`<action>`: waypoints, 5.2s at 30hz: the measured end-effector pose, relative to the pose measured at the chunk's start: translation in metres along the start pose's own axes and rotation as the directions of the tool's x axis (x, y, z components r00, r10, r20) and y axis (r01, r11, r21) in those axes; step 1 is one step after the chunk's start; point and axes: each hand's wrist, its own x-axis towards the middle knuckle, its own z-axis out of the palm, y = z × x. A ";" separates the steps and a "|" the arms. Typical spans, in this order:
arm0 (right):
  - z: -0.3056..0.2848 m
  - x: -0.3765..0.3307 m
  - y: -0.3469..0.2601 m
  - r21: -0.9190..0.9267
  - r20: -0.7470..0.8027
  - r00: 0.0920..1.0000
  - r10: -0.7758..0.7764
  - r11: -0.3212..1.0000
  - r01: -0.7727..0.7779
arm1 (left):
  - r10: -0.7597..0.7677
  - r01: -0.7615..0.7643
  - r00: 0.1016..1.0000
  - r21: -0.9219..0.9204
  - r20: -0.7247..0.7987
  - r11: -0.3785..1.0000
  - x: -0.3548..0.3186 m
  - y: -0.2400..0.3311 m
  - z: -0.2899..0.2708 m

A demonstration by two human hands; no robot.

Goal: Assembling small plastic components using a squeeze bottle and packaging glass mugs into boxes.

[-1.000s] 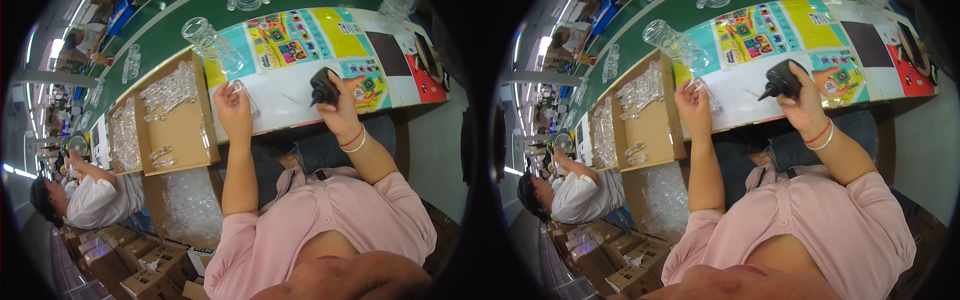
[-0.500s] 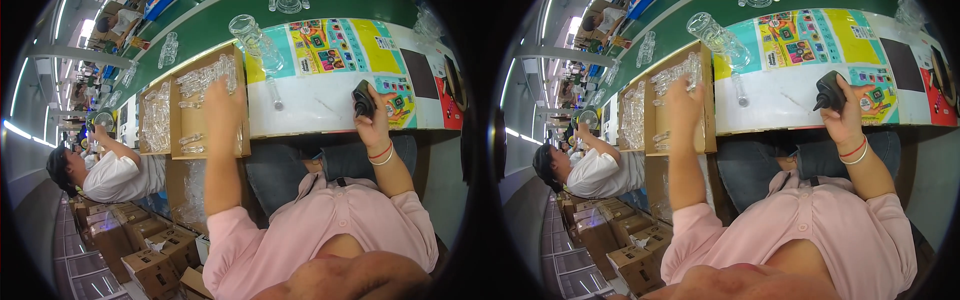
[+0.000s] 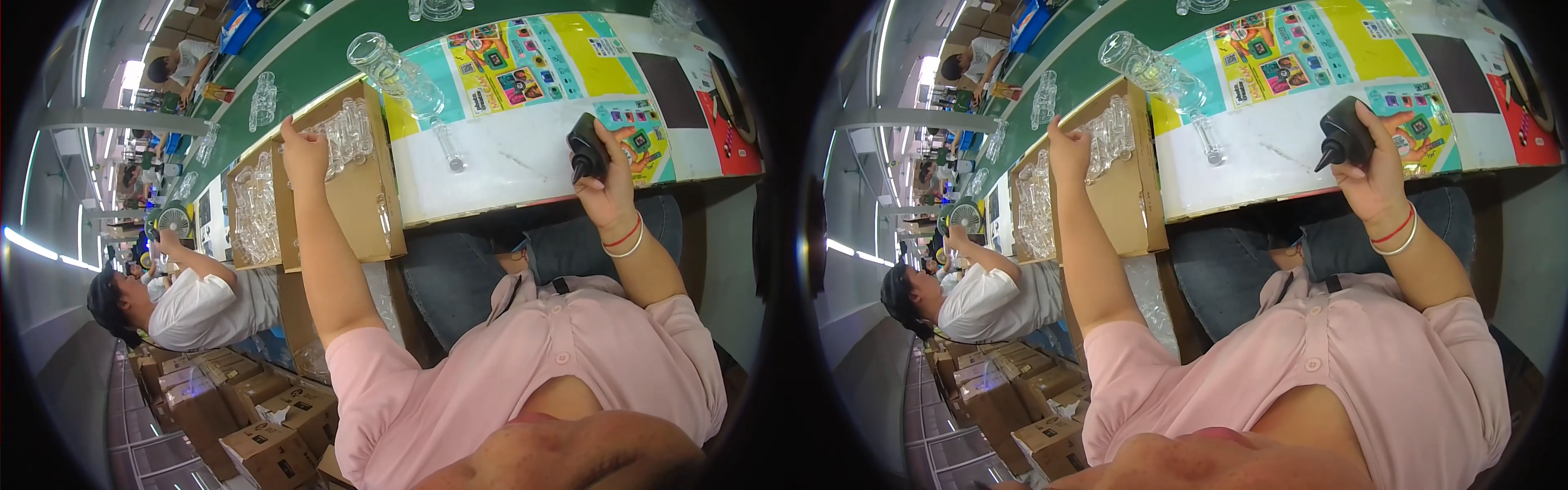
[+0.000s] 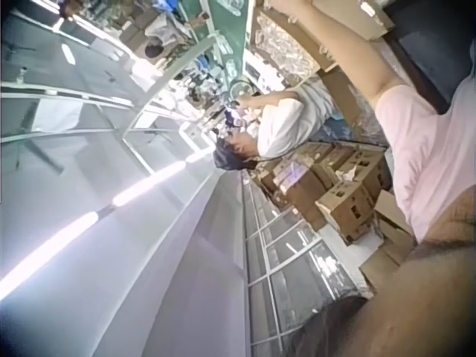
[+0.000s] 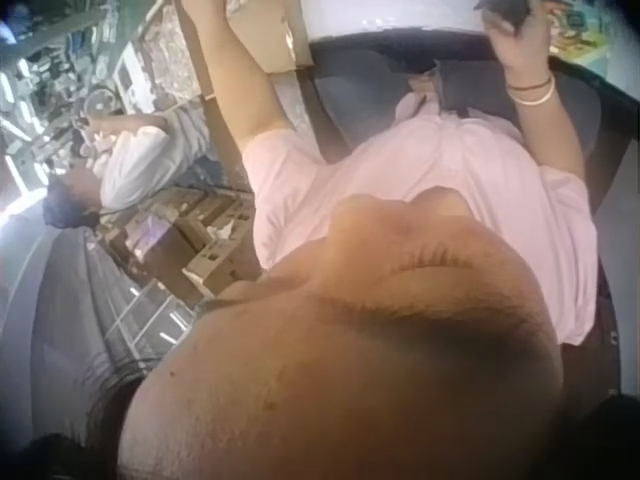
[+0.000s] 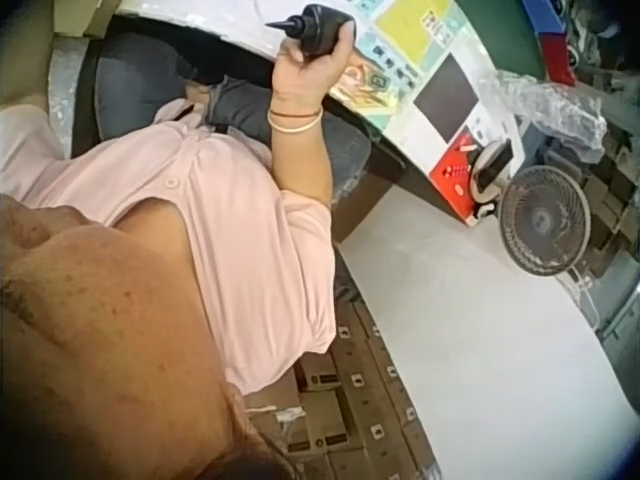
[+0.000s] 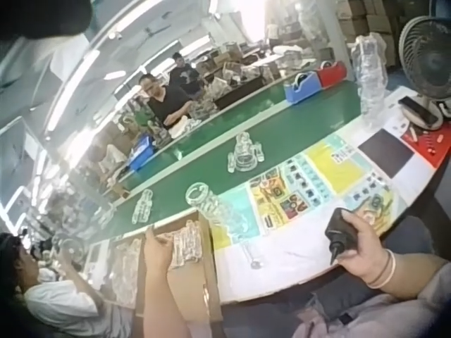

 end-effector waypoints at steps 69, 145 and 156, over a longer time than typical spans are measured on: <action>0.069 -0.081 0.023 -0.395 0.824 0.435 -0.364 0.182 0.901 | 0.310 0.044 0.950 -0.998 0.027 -0.048 -0.270 0.130 -0.009; 0.059 -0.071 0.031 0.309 0.933 -0.282 -0.223 0.099 0.946 | 0.522 0.620 0.718 -0.764 0.460 -0.180 -0.257 0.103 -0.024; 0.057 -0.069 0.035 0.371 0.918 -0.366 -0.155 0.004 0.929 | 0.392 0.332 0.871 -0.943 0.295 -0.028 -0.263 0.110 -0.027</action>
